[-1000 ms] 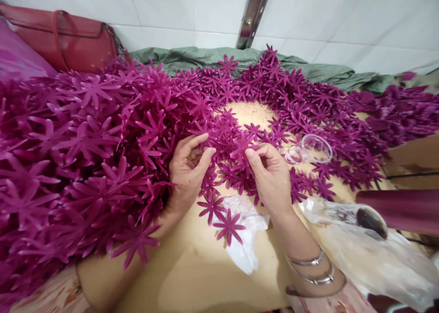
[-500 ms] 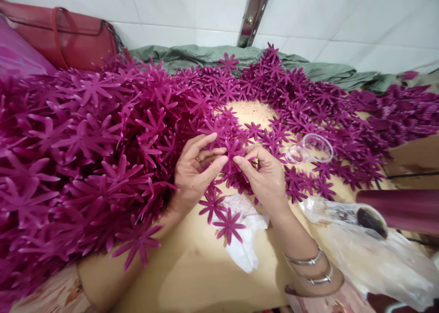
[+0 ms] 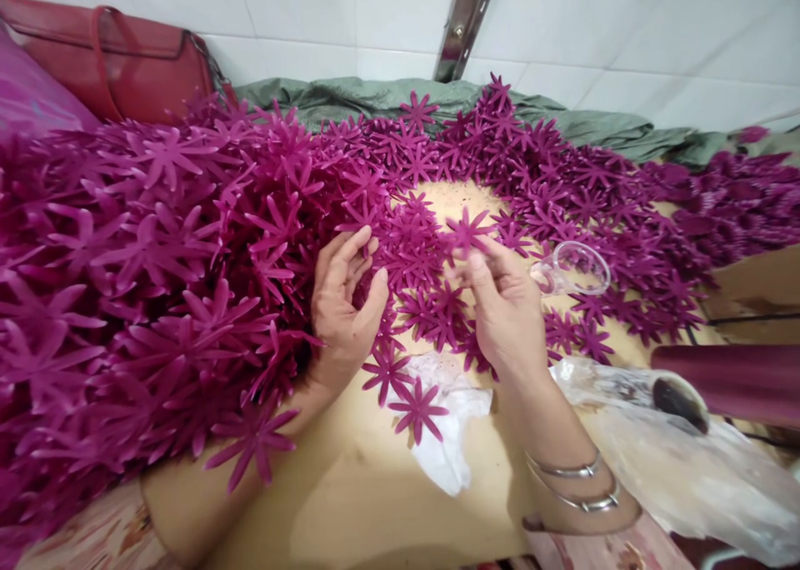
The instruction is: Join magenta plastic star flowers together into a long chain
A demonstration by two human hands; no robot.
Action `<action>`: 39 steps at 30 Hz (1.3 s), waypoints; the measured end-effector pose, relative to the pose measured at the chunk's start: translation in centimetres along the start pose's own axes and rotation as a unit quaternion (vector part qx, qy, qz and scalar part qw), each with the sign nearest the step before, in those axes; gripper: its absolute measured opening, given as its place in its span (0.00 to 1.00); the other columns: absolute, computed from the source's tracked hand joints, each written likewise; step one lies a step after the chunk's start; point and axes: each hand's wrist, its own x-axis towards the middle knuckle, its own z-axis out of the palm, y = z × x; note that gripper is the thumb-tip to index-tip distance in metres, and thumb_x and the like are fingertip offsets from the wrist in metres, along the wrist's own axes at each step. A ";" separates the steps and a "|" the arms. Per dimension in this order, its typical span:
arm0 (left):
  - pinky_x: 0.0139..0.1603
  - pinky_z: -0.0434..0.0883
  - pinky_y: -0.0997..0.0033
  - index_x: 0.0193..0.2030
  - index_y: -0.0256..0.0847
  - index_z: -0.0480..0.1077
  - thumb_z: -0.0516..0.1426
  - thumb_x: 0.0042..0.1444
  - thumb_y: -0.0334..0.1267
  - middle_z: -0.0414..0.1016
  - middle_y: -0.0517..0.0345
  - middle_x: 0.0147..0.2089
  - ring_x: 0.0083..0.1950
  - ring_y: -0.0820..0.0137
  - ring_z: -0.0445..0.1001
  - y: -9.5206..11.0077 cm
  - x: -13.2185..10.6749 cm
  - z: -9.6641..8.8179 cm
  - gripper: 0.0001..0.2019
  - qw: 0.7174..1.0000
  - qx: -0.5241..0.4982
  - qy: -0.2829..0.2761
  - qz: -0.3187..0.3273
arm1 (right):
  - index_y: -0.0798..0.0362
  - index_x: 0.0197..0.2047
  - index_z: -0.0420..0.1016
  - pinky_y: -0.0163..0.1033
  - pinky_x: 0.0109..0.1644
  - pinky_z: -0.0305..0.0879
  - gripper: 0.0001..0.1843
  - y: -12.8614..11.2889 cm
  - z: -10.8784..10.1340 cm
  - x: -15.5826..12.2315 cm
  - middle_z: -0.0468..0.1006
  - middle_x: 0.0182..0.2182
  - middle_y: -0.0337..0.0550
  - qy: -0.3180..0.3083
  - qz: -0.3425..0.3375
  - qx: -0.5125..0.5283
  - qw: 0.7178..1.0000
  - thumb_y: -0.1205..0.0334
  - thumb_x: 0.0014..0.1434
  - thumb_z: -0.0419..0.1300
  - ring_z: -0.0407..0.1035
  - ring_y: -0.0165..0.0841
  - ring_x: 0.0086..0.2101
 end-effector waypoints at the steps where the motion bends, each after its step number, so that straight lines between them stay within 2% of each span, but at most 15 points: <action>1: 0.69 0.73 0.66 0.65 0.47 0.69 0.61 0.65 0.38 0.62 0.50 0.68 0.63 0.64 0.76 0.1 0.0 0.0 0.22 1.000 0.001 0.000 0.009 | 0.44 0.54 0.77 0.45 0.52 0.73 0.13 -0.1 0.1 -0.1 0.83 0.44 0.41 -0.040 -0.012 0.005 0.999 0.53 0.69 0.61 0.78 0.35 0.42; 2: 0.68 0.73 0.66 0.66 0.48 0.69 0.60 0.66 0.38 0.61 0.50 0.68 0.63 0.64 0.76 0.2 -0.1 -0.1 0.21 1.000 0.003 0.001 0.023 | 0.44 0.54 0.78 0.47 0.58 0.72 0.13 -0.2 0.2 -0.2 0.83 0.49 0.42 -0.069 -0.031 0.000 0.997 0.55 0.69 0.60 0.78 0.36 0.48; 4: 0.67 0.74 0.65 0.67 0.48 0.68 0.59 0.67 0.39 0.60 0.49 0.69 0.63 0.63 0.76 0.4 -0.2 -0.2 0.22 0.998 0.017 0.005 0.054 | 0.44 0.49 0.81 0.49 0.64 0.68 0.09 -0.5 0.2 -0.4 0.83 0.50 0.42 -0.080 -0.069 -0.032 0.994 0.57 0.69 0.60 0.76 0.36 0.53; 6: 0.66 0.76 0.63 0.69 0.49 0.66 0.58 0.68 0.41 0.57 0.49 0.71 0.65 0.60 0.75 0.7 -0.4 -0.4 0.23 0.997 0.037 0.009 0.074 | 0.46 0.44 0.82 0.47 0.60 0.70 0.08 -0.6 0.0 -0.4 0.84 0.45 0.42 -0.046 -0.078 -0.069 0.994 0.58 0.68 0.61 0.76 0.36 0.49; 9: 0.62 0.78 0.63 0.71 0.50 0.62 0.58 0.68 0.43 0.53 0.48 0.73 0.67 0.56 0.72 0.9 -0.6 -0.5 0.26 0.996 0.050 0.007 0.078 | 0.48 0.41 0.81 0.43 0.47 0.72 0.07 0.0 -0.9 0.0 0.82 0.38 0.42 -0.020 -0.051 -0.118 0.992 0.56 0.65 0.65 0.75 0.35 0.39; 13: 0.57 0.81 0.65 0.72 0.52 0.61 0.57 0.69 0.42 0.54 0.47 0.73 0.64 0.57 0.76 1.0 -0.7 -0.4 0.26 0.996 0.046 -0.005 0.072 | 0.49 0.42 0.79 0.39 0.35 0.65 0.11 1.3 -1.9 0.6 0.79 0.31 0.38 -0.117 -0.003 -0.199 0.973 0.56 0.57 0.70 0.68 0.31 0.28; 15: 0.56 0.82 0.65 0.70 0.51 0.65 0.56 0.69 0.40 0.59 0.48 0.71 0.59 0.61 0.80 1.0 -0.7 -0.4 0.23 0.997 0.040 -0.026 0.068 | 0.49 0.43 0.78 0.38 0.34 0.64 0.10 1.8 -2.1 0.7 0.79 0.31 0.37 -0.145 0.012 -0.216 0.965 0.61 0.56 0.69 0.68 0.31 0.28; 19: 0.56 0.83 0.66 0.62 0.46 0.73 0.56 0.69 0.38 0.68 0.49 0.65 0.49 0.68 0.84 1.0 -0.8 -0.4 0.17 0.996 0.031 -0.070 0.040 | 0.49 0.43 0.77 0.40 0.38 0.67 0.08 2.2 -2.3 0.7 0.80 0.32 0.38 -0.144 0.009 -0.212 0.967 0.67 0.59 0.63 0.72 0.33 0.31; 22: 0.55 0.83 0.68 0.61 0.44 0.74 0.56 0.69 0.37 0.69 0.49 0.65 0.47 0.70 0.85 1.0 -0.8 -0.4 0.15 0.997 0.024 -0.071 0.024 | 0.49 0.44 0.78 0.42 0.39 0.68 0.08 1.9 -2.5 0.8 0.81 0.34 0.40 -0.149 0.004 -0.211 0.966 0.61 0.60 0.65 0.73 0.34 0.33; 25: 0.55 0.83 0.69 0.60 0.43 0.74 0.57 0.69 0.37 0.69 0.49 0.65 0.46 0.71 0.85 1.0 -0.7 -0.3 0.15 0.998 0.025 -0.061 0.022 | 0.50 0.42 0.80 0.42 0.38 0.67 0.11 1.5 -2.8 1.0 0.80 0.36 0.42 -0.171 -0.019 -0.237 0.956 0.56 0.57 0.70 0.71 0.34 0.31; 29: 0.56 0.82 0.69 0.59 0.42 0.74 0.57 0.69 0.38 0.69 0.49 0.65 0.47 0.71 0.84 1.0 -0.6 -0.3 0.14 0.998 0.026 -0.060 0.013 | 0.49 0.36 0.81 0.40 0.37 0.64 0.02 1.5 -3.1 1.1 0.79 0.32 0.39 -0.196 -0.019 -0.251 0.948 0.62 0.58 0.68 0.69 0.33 0.30; 32: 0.56 0.82 0.69 0.60 0.42 0.74 0.57 0.69 0.38 0.68 0.48 0.66 0.48 0.70 0.84 0.9 -0.6 -0.3 0.15 0.998 0.022 -0.063 0.003 | 0.50 0.35 0.81 0.41 0.39 0.65 0.03 1.5 -3.3 1.2 0.80 0.32 0.39 -0.182 -0.009 -0.239 0.954 0.63 0.60 0.65 0.71 0.33 0.31; 36: 0.55 0.82 0.70 0.59 0.43 0.75 0.57 0.69 0.37 0.68 0.49 0.65 0.46 0.72 0.84 0.8 -0.6 -0.2 0.14 0.998 -0.001 -0.059 -0.006 | 0.51 0.31 0.80 0.40 0.34 0.65 0.06 0.8 -3.3 1.3 0.78 0.28 0.39 -0.130 0.003 -0.201 0.971 0.60 0.59 0.67 0.68 0.32 0.27; 38: 0.54 0.82 0.71 0.58 0.43 0.75 0.57 0.69 0.37 0.69 0.49 0.64 0.46 0.72 0.84 0.9 -0.6 -0.2 0.14 0.998 -0.012 -0.056 -0.012 | 0.49 0.36 0.80 0.40 0.36 0.69 0.05 0.3 -3.0 1.2 0.80 0.30 0.40 -0.081 0.005 -0.137 0.987 0.58 0.60 0.67 0.71 0.32 0.29; 39: 0.53 0.82 0.71 0.58 0.43 0.75 0.58 0.69 0.38 0.69 0.49 0.64 0.46 0.71 0.84 0.9 -0.5 -0.1 0.14 0.998 -0.016 -0.056 -0.017 | 0.48 0.41 0.81 0.41 0.39 0.72 0.07 0.1 -2.7 1.1 0.82 0.35 0.41 -0.059 0.000 -0.096 0.994 0.56 0.62 0.66 0.74 0.34 0.34</action>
